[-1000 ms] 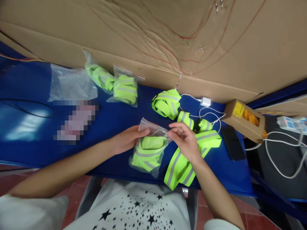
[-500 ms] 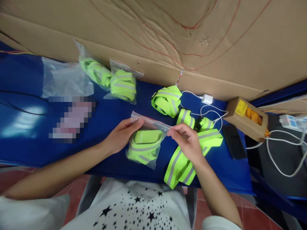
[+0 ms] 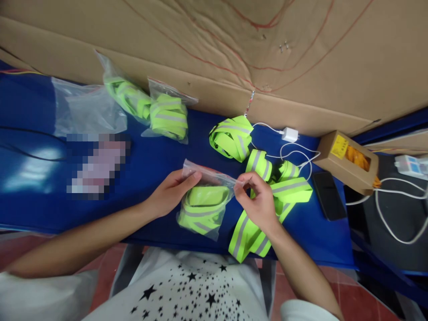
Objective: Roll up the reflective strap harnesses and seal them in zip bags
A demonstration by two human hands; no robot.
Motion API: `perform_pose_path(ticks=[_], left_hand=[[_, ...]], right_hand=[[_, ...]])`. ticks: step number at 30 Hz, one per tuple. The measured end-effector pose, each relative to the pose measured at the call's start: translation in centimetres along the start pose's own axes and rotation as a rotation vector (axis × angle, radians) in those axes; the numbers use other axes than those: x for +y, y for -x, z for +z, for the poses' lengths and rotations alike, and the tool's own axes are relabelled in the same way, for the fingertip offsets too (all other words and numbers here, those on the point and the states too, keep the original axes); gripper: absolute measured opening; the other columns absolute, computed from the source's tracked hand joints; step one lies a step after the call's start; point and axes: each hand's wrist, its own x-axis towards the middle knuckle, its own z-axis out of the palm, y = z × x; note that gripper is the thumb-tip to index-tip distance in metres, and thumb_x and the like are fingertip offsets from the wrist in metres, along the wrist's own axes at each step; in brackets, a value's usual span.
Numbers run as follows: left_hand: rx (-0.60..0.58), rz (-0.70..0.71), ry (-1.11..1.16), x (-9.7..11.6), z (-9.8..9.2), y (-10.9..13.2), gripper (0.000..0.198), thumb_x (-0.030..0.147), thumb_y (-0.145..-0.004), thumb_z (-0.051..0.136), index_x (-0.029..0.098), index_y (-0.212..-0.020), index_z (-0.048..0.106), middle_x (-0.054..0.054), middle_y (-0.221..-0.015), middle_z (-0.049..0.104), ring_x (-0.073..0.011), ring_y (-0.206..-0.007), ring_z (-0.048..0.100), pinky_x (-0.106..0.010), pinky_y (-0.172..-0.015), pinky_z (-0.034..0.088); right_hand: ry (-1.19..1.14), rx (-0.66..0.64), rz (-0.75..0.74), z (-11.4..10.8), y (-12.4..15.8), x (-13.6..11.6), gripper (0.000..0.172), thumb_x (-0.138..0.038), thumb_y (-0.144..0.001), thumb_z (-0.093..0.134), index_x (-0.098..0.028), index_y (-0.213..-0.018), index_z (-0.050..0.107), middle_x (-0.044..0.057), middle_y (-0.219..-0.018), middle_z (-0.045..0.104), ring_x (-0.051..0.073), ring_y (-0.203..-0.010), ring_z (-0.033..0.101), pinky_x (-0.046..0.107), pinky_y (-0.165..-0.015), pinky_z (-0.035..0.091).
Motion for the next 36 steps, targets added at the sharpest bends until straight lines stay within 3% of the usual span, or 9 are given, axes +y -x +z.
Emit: perform_pose_path(ticks=[10,17,22,26,32,36], left_hand=[[-0.111,0.011,-0.063,-0.1,0.0,0.1,0.037,0.051,-0.102,0.062,0.024,-0.118,0.081,-0.003,-0.121,0.08,-0.024,-0.119,0.073,-0.032,-0.108,0.055],[-0.167,0.067,-0.1,-0.5,-0.1,0.1,0.041,0.05,-0.104,0.06,0.018,-0.122,0.078,-0.008,-0.125,0.078,-0.0243,-0.122,0.072,-0.034,-0.11,0.054],[-0.188,0.088,-0.067,-1.0,-0.2,0.0,0.05,0.059,-0.102,0.058,0.017,-0.123,0.077,-0.01,-0.124,0.078,-0.0254,-0.12,0.072,-0.035,-0.111,0.053],[-0.223,0.058,-0.034,-1.4,-0.2,-0.1,0.062,0.068,-0.102,0.05,0.016,-0.123,0.077,-0.01,-0.123,0.078,-0.0266,-0.12,0.071,-0.037,-0.112,0.051],[-0.131,0.146,-0.152,-1.8,-0.2,-0.4,0.063,0.07,-0.1,0.052,0.015,-0.118,0.078,-0.01,-0.118,0.079,-0.0255,-0.115,0.071,-0.036,-0.111,0.048],[-0.106,0.185,-0.173,-2.0,-0.4,-0.8,0.06,0.067,-0.1,0.054,0.014,-0.114,0.078,-0.01,-0.115,0.079,-0.0235,-0.107,0.072,-0.034,-0.102,0.051]], right_hand=[[0.021,-0.088,0.003,0.0,0.1,0.1,0.012,-0.027,-0.097,0.064,-0.023,-0.086,0.062,-0.002,-0.075,0.059,0.013,-0.065,0.051,0.027,-0.06,0.04],[0.072,-0.113,-0.005,0.0,0.2,0.0,0.011,-0.026,-0.096,0.064,-0.022,-0.085,0.062,-0.003,-0.072,0.058,0.011,-0.062,0.05,0.025,-0.058,0.04],[0.081,-0.116,-0.018,0.1,0.2,-0.1,0.012,-0.025,-0.095,0.064,-0.021,-0.084,0.063,-0.003,-0.072,0.059,0.01,-0.062,0.052,0.023,-0.058,0.04],[0.048,-0.192,0.031,0.2,0.5,-0.2,0.013,-0.032,-0.096,0.068,-0.021,-0.09,0.068,-0.002,-0.075,0.063,0.011,-0.063,0.055,0.023,-0.058,0.041],[0.004,-0.212,0.073,0.1,0.4,0.2,0.025,-0.042,-0.095,0.072,-0.02,-0.084,0.067,-0.004,-0.065,0.055,0.009,-0.057,0.047,0.023,-0.054,0.035],[0.032,-0.248,0.059,0.2,-0.1,0.5,0.026,-0.045,-0.095,0.072,-0.02,-0.098,0.072,-0.003,-0.069,0.058,0.011,-0.061,0.05,0.024,-0.056,0.036]])
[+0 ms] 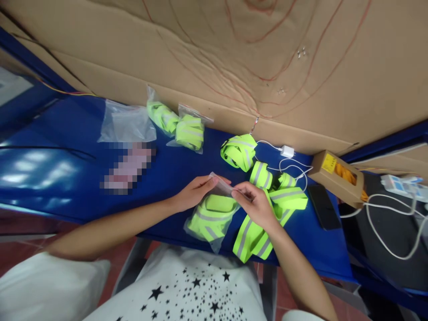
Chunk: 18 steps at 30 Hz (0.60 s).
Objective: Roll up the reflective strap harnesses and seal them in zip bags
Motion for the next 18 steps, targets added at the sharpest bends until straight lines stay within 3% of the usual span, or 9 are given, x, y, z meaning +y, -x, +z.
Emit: perform_pose_path(ticks=[3,6,10,14,18], left_hand=[[-0.014,0.026,-0.053,-0.02,0.04,-0.01,0.051,0.061,-0.097,0.064,0.014,-0.112,0.077,-0.008,-0.104,0.079,-0.0195,-0.094,0.071,-0.029,-0.089,0.053],[0.011,0.044,-0.08,-0.01,0.22,0.13,0.042,0.054,-0.096,0.069,0.014,-0.107,0.076,-0.005,-0.096,0.078,-0.0166,-0.086,0.069,-0.026,-0.081,0.051],[0.045,0.044,-0.085,-0.02,0.33,0.26,0.039,0.05,-0.1,0.063,0.014,-0.105,0.076,-0.006,-0.098,0.078,-0.0173,-0.09,0.07,-0.026,-0.084,0.051],[0.013,0.047,-0.112,0.06,0.42,0.42,0.038,0.048,-0.104,0.057,0.015,-0.11,0.076,-0.007,-0.106,0.079,-0.0191,-0.1,0.071,-0.028,-0.093,0.051],[-0.019,0.032,-0.131,0.22,0.64,0.74,0.037,0.045,-0.105,0.055,0.015,-0.118,0.074,-0.007,-0.11,0.079,-0.0184,-0.101,0.071,-0.027,-0.091,0.052]], right_hand=[[0.071,-0.005,-0.055,0.12,-0.05,-0.05,0.027,-0.046,-0.095,0.072,-0.02,-0.101,0.072,-0.005,-0.063,0.051,0.011,-0.056,0.045,0.025,-0.055,0.034],[0.125,0.021,-0.09,0.29,0.18,-0.09,0.024,-0.044,-0.095,0.071,-0.02,-0.093,0.071,-0.004,-0.064,0.053,0.011,-0.059,0.047,0.026,-0.057,0.036],[0.124,0.035,-0.089,0.45,0.33,-0.08,0.02,-0.04,-0.097,0.068,-0.02,-0.096,0.069,-0.004,-0.065,0.056,0.011,-0.06,0.051,0.026,-0.059,0.038],[0.136,0.049,-0.091,0.69,0.38,-0.06,0.018,-0.038,-0.096,0.069,-0.02,-0.096,0.069,-0.005,-0.062,0.051,0.011,-0.057,0.046,0.026,-0.057,0.037],[0.093,0.013,-0.092,0.74,0.61,-0.11,0.021,-0.04,-0.096,0.07,-0.02,-0.089,0.069,-0.006,-0.06,0.048,0.01,-0.055,0.043,0.025,-0.055,0.034]])
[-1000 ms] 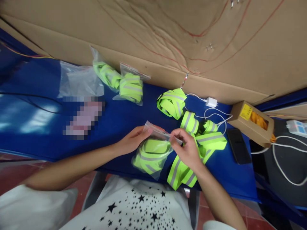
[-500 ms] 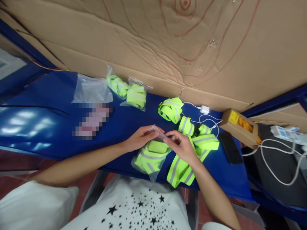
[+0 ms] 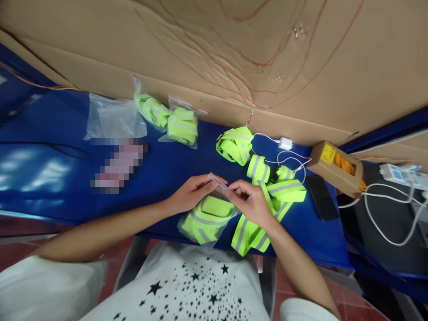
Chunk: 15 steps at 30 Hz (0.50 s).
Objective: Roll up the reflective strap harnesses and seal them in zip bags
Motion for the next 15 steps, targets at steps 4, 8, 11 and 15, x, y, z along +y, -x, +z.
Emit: perform_pose_path(ticks=[4,8,11,15], left_hand=[[-0.06,-0.028,0.001,0.09,0.11,0.29,0.036,0.043,-0.104,0.058,0.016,-0.121,0.073,-0.006,-0.105,0.078,-0.0151,-0.089,0.068,-0.024,-0.081,0.051],[-0.113,-0.038,-0.004,0.01,0.11,0.48,0.039,0.044,-0.103,0.059,0.015,-0.127,0.07,-0.005,-0.098,0.075,-0.0123,-0.077,0.061,-0.022,-0.068,0.046],[-0.195,-0.049,-0.045,-0.04,0.08,0.55,0.047,0.048,-0.103,0.059,0.014,-0.134,0.067,0.003,-0.072,0.059,-0.0082,-0.057,0.041,-0.019,-0.052,0.029],[-0.247,-0.041,-0.049,-0.03,-0.08,0.57,0.051,0.049,-0.103,0.057,0.013,-0.138,0.065,0.006,-0.065,0.045,-0.0078,-0.056,0.031,-0.02,-0.05,0.024]], right_hand=[[-0.028,-0.004,-0.007,-0.19,0.12,-0.24,0.019,-0.036,-0.097,0.07,-0.02,-0.087,0.068,-0.007,-0.057,0.047,0.009,-0.053,0.043,0.025,-0.054,0.034],[0.072,0.011,-0.068,-0.13,0.03,-0.58,0.011,-0.029,-0.096,0.067,-0.02,-0.089,0.067,-0.001,-0.075,0.065,0.011,-0.068,0.058,0.025,-0.066,0.045],[0.085,0.02,-0.056,0.05,0.07,-0.6,0.013,-0.031,-0.097,0.066,-0.021,-0.089,0.066,0.001,-0.08,0.068,0.013,-0.071,0.06,0.026,-0.067,0.046],[0.118,0.014,-0.041,0.1,0.38,-0.21,0.017,-0.034,-0.099,0.064,-0.022,-0.088,0.062,-0.002,-0.071,0.061,0.012,-0.063,0.053,0.026,-0.059,0.042]])
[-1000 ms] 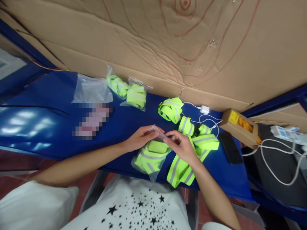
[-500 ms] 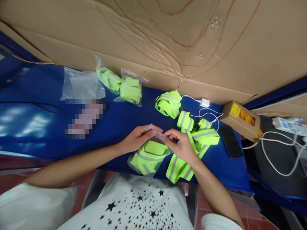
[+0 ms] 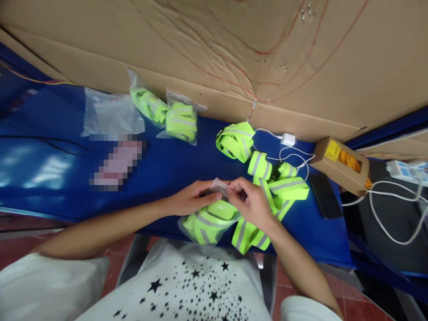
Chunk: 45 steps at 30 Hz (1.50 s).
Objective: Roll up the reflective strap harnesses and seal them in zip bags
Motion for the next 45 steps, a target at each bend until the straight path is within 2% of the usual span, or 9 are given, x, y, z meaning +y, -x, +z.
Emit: perform_pose_path(ticks=[7,10,13,17,28,34,39,43,45], left_hand=[[-0.03,-0.012,-0.009,0.0,0.1,0.1,0.049,0.048,-0.105,0.056,0.014,-0.139,0.063,0.007,-0.063,0.045,-0.0078,-0.053,0.032,-0.021,-0.049,0.023],[0.098,0.012,0.075,0.1,0.3,-0.1,0.043,0.045,-0.102,0.061,0.016,-0.134,0.066,0.0,-0.081,0.067,-0.0095,-0.066,0.055,-0.02,-0.06,0.041],[0.243,0.05,0.158,0.3,0.1,-0.4,0.031,0.042,-0.096,0.072,0.014,-0.108,0.071,-0.007,-0.098,0.074,-0.0143,-0.086,0.068,-0.024,-0.077,0.053],[0.285,0.061,0.119,0.5,-0.5,-0.3,0.029,0.043,-0.095,0.073,0.014,-0.093,0.069,-0.004,-0.085,0.072,-0.0129,-0.077,0.067,-0.022,-0.072,0.052],[0.195,0.166,-0.072,0.6,-0.3,-0.1,0.027,0.04,-0.103,0.06,0.014,-0.102,0.069,-0.005,-0.092,0.072,-0.013,-0.08,0.066,-0.023,-0.075,0.052],[0.212,0.268,-0.237,0.8,0.1,0.1,0.027,0.037,-0.106,0.054,0.015,-0.102,0.068,-0.007,-0.092,0.072,-0.013,-0.079,0.065,-0.024,-0.075,0.05],[0.319,0.199,-0.075,1.1,-0.4,-0.5,0.033,0.049,-0.103,0.058,0.017,-0.106,0.064,-0.007,-0.096,0.071,-0.0147,-0.083,0.065,-0.026,-0.077,0.05],[0.12,0.093,0.012,0.8,-1.7,-0.8,0.081,0.05,-0.073,0.093,0.023,-0.134,0.047,-0.009,-0.116,0.066,-0.0179,-0.093,0.066,-0.029,-0.077,0.05],[0.097,0.077,-0.016,1.0,-2.3,-0.7,0.09,0.044,-0.067,0.098,0.024,-0.136,0.043,-0.009,-0.117,0.066,-0.0187,-0.097,0.066,-0.031,-0.083,0.05]], right_hand=[[0.03,-0.043,-0.069,0.1,0.2,0.1,0.013,-0.035,-0.102,0.062,-0.022,-0.098,0.064,-0.006,-0.066,0.049,0.01,-0.058,0.046,0.024,-0.057,0.038],[0.042,-0.039,-0.068,0.1,0.3,-0.1,0.017,-0.037,-0.102,0.061,-0.022,-0.097,0.064,-0.006,-0.065,0.046,0.01,-0.057,0.044,0.024,-0.055,0.036],[0.047,-0.035,-0.051,0.0,0.5,-0.1,0.018,-0.038,-0.102,0.061,-0.022,-0.097,0.066,-0.005,-0.064,0.045,0.01,-0.056,0.044,0.024,-0.053,0.035],[0.073,-0.021,-0.029,0.1,0.4,0.1,0.019,-0.04,-0.102,0.061,-0.022,-0.099,0.068,-0.006,-0.063,0.043,0.01,-0.055,0.043,0.025,-0.054,0.035],[0.141,-0.04,-0.124,0.1,0.8,0.3,0.018,-0.04,-0.104,0.06,-0.023,-0.103,0.069,-0.007,-0.059,0.038,0.009,-0.049,0.037,0.025,-0.05,0.03],[0.177,-0.007,-0.163,0.5,1.0,0.0,0.015,-0.035,-0.104,0.059,-0.023,-0.104,0.068,-0.007,-0.057,0.048,0.008,-0.044,0.04,0.023,-0.046,0.031],[0.116,0.074,-0.146,-0.1,1.0,0.0,0.018,-0.038,-0.102,0.062,-0.023,-0.106,0.072,-0.003,-0.063,0.06,0.012,-0.051,0.054,0.024,-0.05,0.043],[0.042,0.286,-0.055,-0.7,0.6,0.6,0.024,-0.043,-0.1,0.065,-0.023,-0.108,0.074,0.005,-0.087,0.076,0.018,-0.065,0.067,0.026,-0.055,0.051],[-0.013,0.358,-0.034,-0.6,0.6,0.7,0.028,-0.045,-0.1,0.064,-0.023,-0.115,0.073,0.008,-0.092,0.077,0.02,-0.073,0.07,0.028,-0.06,0.054]])
